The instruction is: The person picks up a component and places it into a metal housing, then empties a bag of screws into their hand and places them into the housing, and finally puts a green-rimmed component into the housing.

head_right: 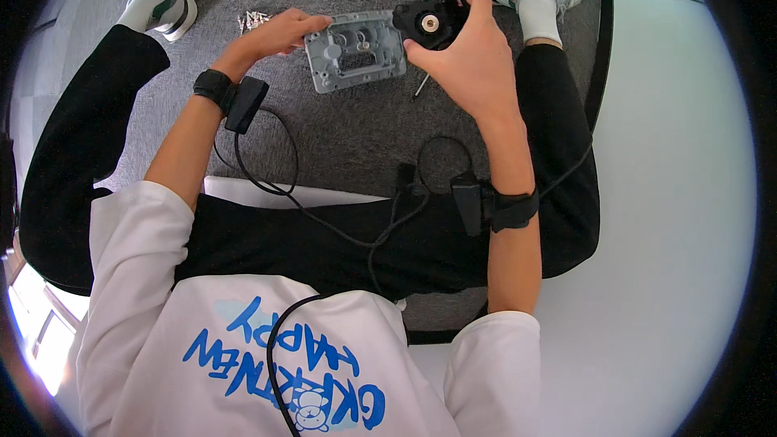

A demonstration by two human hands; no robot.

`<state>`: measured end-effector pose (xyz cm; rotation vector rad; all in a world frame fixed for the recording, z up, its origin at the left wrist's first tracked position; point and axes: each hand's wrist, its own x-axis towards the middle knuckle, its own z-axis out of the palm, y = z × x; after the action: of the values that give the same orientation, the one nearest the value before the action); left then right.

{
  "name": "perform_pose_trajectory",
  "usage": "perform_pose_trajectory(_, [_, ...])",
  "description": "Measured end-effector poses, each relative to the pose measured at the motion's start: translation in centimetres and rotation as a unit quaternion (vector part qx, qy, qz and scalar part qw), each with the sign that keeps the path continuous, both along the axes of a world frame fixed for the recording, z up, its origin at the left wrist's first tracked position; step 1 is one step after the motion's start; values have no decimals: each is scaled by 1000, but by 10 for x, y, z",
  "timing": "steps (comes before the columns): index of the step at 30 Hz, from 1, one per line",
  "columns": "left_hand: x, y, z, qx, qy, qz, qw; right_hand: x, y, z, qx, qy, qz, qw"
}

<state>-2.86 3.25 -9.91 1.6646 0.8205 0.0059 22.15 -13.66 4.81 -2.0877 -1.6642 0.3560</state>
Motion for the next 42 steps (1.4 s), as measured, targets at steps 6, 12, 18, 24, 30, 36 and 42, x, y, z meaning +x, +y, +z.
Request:
perform_pose_trajectory(6, [4,-7,0,-22,21,20,999,-22,8,-14,-68,5,23,997])
perform_pose_trajectory(12, [-3,-5,-20,69,94,-5,993,-35,14,-27,-77,21,30,996])
perform_pose_trajectory(18, [-1,-3,-21,137,111,-30,984,-43,11,-37,-45,-7,101,994])
perform_pose_trajectory(24, [-4,-1,-14,120,127,-26,984,-48,16,-39,-28,-40,191,980])
perform_pose_trajectory(30, [-3,3,-10,90,153,-52,983,-48,21,-43,-49,-41,187,980])
perform_pose_trajectory(36, [-1,7,-5,98,187,-46,976,-53,23,-52,-20,-17,98,995])
perform_pose_trajectory(42, [13,3,93,107,80,-23,991,-62,27,-43,-55,45,-13,997])
